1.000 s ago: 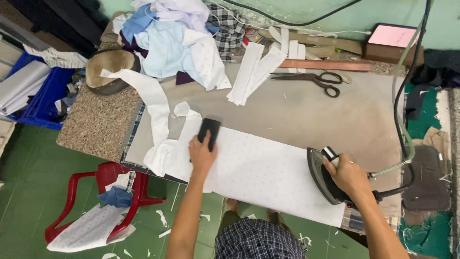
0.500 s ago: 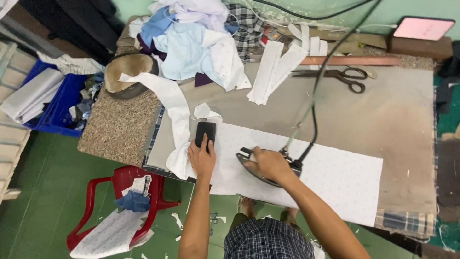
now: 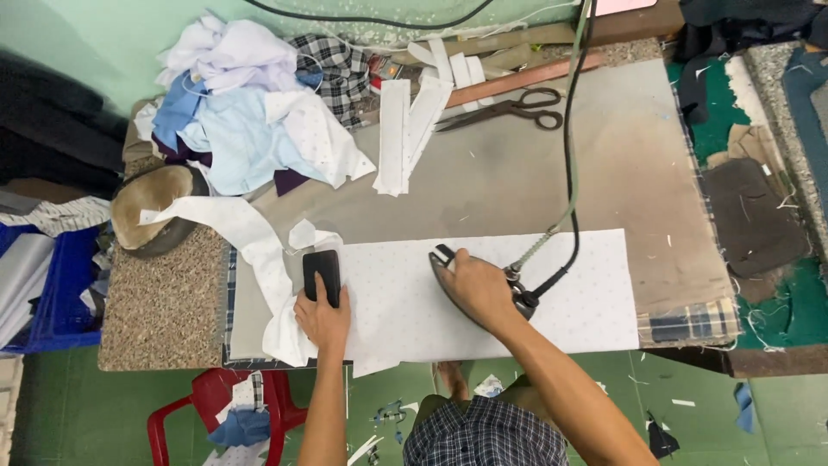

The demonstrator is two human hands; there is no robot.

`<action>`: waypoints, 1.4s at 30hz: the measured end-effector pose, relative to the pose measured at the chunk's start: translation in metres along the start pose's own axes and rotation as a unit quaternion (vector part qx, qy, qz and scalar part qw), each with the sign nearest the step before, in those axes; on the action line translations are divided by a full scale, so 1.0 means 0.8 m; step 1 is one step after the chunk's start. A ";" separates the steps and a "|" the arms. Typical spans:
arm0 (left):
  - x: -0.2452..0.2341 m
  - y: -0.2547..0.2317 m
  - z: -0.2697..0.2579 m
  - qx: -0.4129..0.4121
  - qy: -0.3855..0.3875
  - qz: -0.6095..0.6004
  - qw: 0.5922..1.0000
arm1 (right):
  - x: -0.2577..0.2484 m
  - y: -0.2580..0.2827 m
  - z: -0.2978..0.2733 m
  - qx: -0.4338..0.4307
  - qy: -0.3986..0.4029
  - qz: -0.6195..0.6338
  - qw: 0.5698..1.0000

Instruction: The person cuts a white patterned fabric along a marked line using shears, then irons the cut piece on a worktable. They repeat the cutting and ironing process on another section of the same fabric, smoothing it with a wooden block between ironing passes.

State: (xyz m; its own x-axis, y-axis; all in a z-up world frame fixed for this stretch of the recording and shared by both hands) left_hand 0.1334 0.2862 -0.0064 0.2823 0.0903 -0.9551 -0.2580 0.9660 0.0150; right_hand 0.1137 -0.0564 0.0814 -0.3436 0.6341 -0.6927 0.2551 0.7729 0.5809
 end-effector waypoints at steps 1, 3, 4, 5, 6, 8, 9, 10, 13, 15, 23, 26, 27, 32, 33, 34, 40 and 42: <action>0.008 -0.002 0.001 0.005 0.032 -0.006 0.999 | -0.016 -0.027 -0.001 0.021 -0.021 0.002 1.000; 0.017 -0.008 0.001 0.011 0.062 -0.012 0.998 | -0.046 -0.076 -0.005 0.040 -0.044 0.005 0.998; 0.025 -0.015 -0.001 0.011 0.078 -0.020 0.997 | -0.064 -0.104 -0.010 0.058 -0.058 0.000 0.997; 0.033 -0.024 -0.003 0.011 0.094 -0.029 0.995 | -0.082 -0.134 -0.015 0.076 -0.072 -0.005 0.995; 0.027 -0.043 -0.008 0.015 0.093 -0.033 0.995 | -0.096 -0.157 -0.020 0.079 -0.077 -0.005 0.994; 0.024 -0.091 -0.021 0.032 0.126 -0.052 0.990 | -0.127 -0.211 -0.031 0.105 -0.083 -0.005 0.991; 0.016 -0.122 -0.030 0.038 0.126 -0.057 0.990 | -0.143 -0.231 -0.039 0.110 -0.089 -0.005 0.990; 0.009 -0.159 -0.042 0.068 0.133 -0.078 0.986 | -0.158 -0.251 -0.046 0.118 -0.084 -0.004 0.989; -0.010 -0.286 -0.086 0.171 0.170 -0.131 0.962 | -0.198 -0.312 -0.066 0.133 -0.083 0.005 0.988; -0.032 -0.371 -0.121 0.246 0.201 -0.156 0.935 | -0.214 -0.348 -0.080 0.142 -0.084 0.019 0.986; -0.098 -0.615 -0.252 0.430 0.340 -0.154 0.822 | -0.282 -0.463 -0.125 0.172 -0.084 0.003 0.982; -0.090 -0.647 -0.265 0.430 0.346 -0.175 0.816 | -0.315 -0.538 -0.113 0.218 -0.125 0.026 0.968; -0.085 -0.651 -0.270 0.426 0.344 -0.177 0.818 | -0.319 -0.562 -0.107 0.214 -0.125 0.023 0.969; -0.070 -0.662 -0.272 0.412 0.325 -0.173 0.834 | -0.354 -0.649 -0.074 0.227 -0.199 0.096 0.949; -0.069 -0.662 -0.272 0.404 0.324 -0.175 0.837 | -0.351 -0.653 -0.068 0.221 -0.195 0.091 0.951; -0.068 -0.662 -0.274 0.404 0.326 -0.169 0.838 | -0.352 -0.655 -0.062 0.214 -0.212 0.089 0.950; -0.072 -0.663 -0.275 0.396 0.320 -0.133 0.850 | -0.304 -0.643 -0.135 0.097 -0.267 -0.091 0.955; -0.066 -0.666 -0.268 0.391 0.310 -0.122 0.858 | -0.282 -0.628 -0.156 0.022 -0.291 -0.180 0.939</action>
State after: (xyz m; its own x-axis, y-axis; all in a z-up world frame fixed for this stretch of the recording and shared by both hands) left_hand 0.0579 -0.2854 -0.0278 -0.3689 -0.0498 -0.9281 0.5060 0.8269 -0.2454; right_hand -0.0494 -0.5902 -0.0011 0.1351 0.2263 -0.9646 0.2586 0.9318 0.2548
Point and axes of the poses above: each hand's wrist, its own z-axis towards the middle knuckle, its own x-axis out of the palm, y = z × x, the point moved 10 cm from there along z, towards the middle knuckle, and after that the axes turned 12 degrees about z, right-handed, at the moved point
